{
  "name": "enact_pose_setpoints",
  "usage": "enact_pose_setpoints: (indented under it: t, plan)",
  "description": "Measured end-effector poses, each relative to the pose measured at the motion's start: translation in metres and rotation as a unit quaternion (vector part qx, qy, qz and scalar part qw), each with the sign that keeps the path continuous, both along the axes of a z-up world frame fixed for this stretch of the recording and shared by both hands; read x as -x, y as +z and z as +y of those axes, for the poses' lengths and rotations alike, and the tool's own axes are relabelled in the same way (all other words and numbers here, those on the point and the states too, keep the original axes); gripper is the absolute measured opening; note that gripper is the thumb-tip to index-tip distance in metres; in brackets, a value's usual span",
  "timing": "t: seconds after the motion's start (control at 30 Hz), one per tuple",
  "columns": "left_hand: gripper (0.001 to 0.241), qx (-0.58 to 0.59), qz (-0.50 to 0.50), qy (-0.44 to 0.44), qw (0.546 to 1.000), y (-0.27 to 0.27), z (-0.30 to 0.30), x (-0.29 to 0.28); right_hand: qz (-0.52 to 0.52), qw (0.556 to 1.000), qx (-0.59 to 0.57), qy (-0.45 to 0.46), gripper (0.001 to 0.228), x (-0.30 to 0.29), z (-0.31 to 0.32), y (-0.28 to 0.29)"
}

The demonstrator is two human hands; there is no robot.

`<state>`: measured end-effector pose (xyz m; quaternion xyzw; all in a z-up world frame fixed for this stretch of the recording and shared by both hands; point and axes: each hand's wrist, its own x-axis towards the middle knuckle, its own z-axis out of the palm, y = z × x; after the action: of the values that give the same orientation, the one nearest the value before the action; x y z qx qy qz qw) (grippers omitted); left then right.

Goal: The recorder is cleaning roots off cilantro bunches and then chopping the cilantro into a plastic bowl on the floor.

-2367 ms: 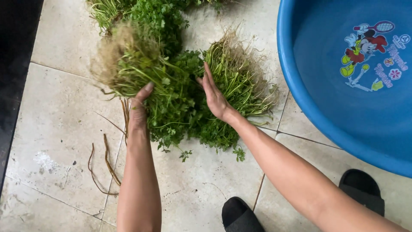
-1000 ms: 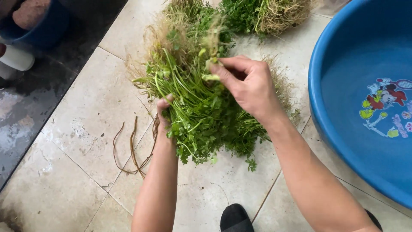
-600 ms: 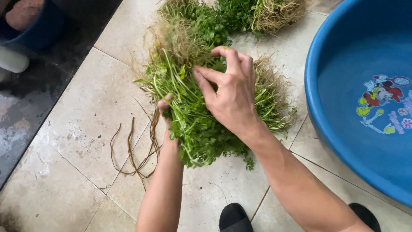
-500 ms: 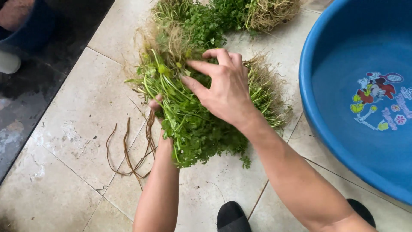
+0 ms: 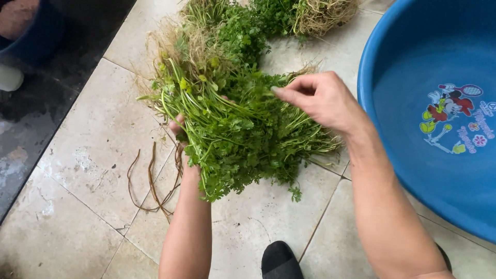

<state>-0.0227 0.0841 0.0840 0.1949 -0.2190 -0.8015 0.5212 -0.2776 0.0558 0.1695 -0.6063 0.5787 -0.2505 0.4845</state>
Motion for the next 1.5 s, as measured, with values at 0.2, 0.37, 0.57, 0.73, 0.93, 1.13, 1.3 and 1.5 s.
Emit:
enact_pose_setpoints:
  t: [0.2,0.37,0.57,0.73,0.93,1.13,1.3,1.5]
  plan:
    - [0.100,0.000,-0.003,-0.006,1.000,0.017,0.005,-0.006,-0.002,0.970,0.242,-0.035,0.027,-0.001,-0.002,0.026]
    - [0.099,0.000,-0.004,-0.001,1.000,0.009,0.008,-0.007,-0.107,0.952,0.285,0.020,0.030,-0.029,-0.018,0.037]
    - [0.087,0.000,0.008,0.024,1.000,-0.028,0.001,0.002,-0.052,0.959,0.270,0.067,0.036,-0.065,-0.041,0.018]
    - [0.077,-0.006,0.015,0.051,0.999,-0.045,0.002,-0.002,-0.070,0.932,0.356,0.011,0.039,-0.095,-0.045,-0.016]
    - [0.065,-0.014,0.026,0.076,0.997,-0.053,0.003,-0.001,-0.003,0.915,0.393,-0.090,0.040,-0.099,-0.052,-0.020]
    - [0.063,0.018,-0.007,0.083,0.996,-0.012,0.000,-0.007,-0.083,0.971,0.220,0.047,0.045,-0.072,-0.040,-0.001]
    - [0.072,-0.127,-0.245,0.086,0.957,0.039,0.007,-0.002,-0.178,0.983,0.027,0.021,0.122,-0.061,-0.017,0.010]
    - [0.072,0.090,-0.470,0.121,0.869,-0.018,-0.019,-0.010,-0.203,0.975,0.007,0.090,0.175,-0.088,-0.013,-0.007]
